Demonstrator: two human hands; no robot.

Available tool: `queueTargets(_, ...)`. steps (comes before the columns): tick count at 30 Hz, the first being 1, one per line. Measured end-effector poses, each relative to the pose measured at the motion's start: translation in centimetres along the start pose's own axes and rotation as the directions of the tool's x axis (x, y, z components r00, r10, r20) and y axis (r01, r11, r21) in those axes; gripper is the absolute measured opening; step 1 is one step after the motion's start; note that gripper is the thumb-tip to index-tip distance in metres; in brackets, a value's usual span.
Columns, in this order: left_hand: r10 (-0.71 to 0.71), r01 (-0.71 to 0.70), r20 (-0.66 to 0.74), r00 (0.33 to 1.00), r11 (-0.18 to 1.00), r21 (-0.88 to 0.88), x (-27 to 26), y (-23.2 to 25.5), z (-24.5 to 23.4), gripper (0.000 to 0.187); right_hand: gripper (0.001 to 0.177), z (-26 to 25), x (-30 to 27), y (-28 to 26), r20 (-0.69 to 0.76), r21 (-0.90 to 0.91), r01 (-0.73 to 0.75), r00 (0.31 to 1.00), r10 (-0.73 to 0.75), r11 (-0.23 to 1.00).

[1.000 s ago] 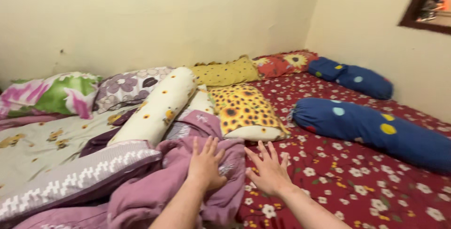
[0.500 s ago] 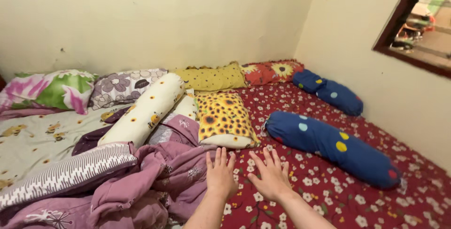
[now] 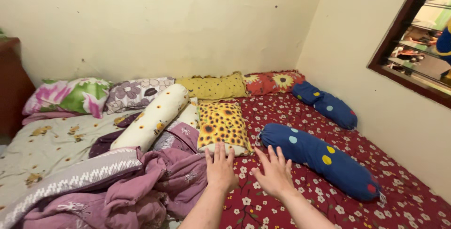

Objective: The person arranges multiple pillows and a blanket on a bed, then uses a traditional straw broom to sweep the bedsheet. The person handles several patterned pillows and a pink blanket, stacking them before sweeping the floral bedsheet.

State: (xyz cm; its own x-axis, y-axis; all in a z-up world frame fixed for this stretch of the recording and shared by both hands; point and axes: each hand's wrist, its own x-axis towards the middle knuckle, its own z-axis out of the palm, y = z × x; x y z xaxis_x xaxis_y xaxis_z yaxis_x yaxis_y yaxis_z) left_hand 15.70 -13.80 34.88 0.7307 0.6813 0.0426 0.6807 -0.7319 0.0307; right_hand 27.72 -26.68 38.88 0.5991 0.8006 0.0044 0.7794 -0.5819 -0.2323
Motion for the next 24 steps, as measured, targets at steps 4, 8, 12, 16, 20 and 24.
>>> queueTargets(4,0.004,-0.006,-0.048,0.999,0.999,-0.032,0.2,0.6,-1.4,0.097,0.071,-1.7,0.3,0.5,-0.026,0.005,0.007,1.0,-0.007,1.0)
queueTargets(8,0.009,-0.012,-0.088,0.996,1.0,-0.026,0.6,1.4,-2.4,0.098,0.071,-2.8,0.7,0.9,-0.04,-0.009,0.0,0.999,-0.001,1.0)
queueTargets(12,0.001,0.0,-0.073,0.997,1.0,0.01,0.4,1.4,-2.6,0.095,0.071,-3.1,0.0,1.5,-0.022,-0.006,-0.008,1.0,0.008,1.0)
queueTargets(16,-0.012,0.011,-0.063,0.998,1.0,-0.017,0.4,1.1,-2.7,0.092,0.07,-4.0,-0.3,1.9,-0.013,0.001,-0.023,1.0,0.023,1.0)
queueTargets(20,-0.012,0.014,-0.069,0.998,1.0,0.021,-0.3,0.9,-2.4,0.09,0.07,-4.3,-0.7,1.7,-0.024,-0.008,-0.018,1.0,0.018,1.0)
queueTargets(24,0.0,0.003,-0.112,0.994,1.0,0.031,-0.2,1.0,-2.8,0.09,0.069,-4.4,-0.4,0.9,-0.055,-0.002,0.013,0.998,-0.013,1.0)
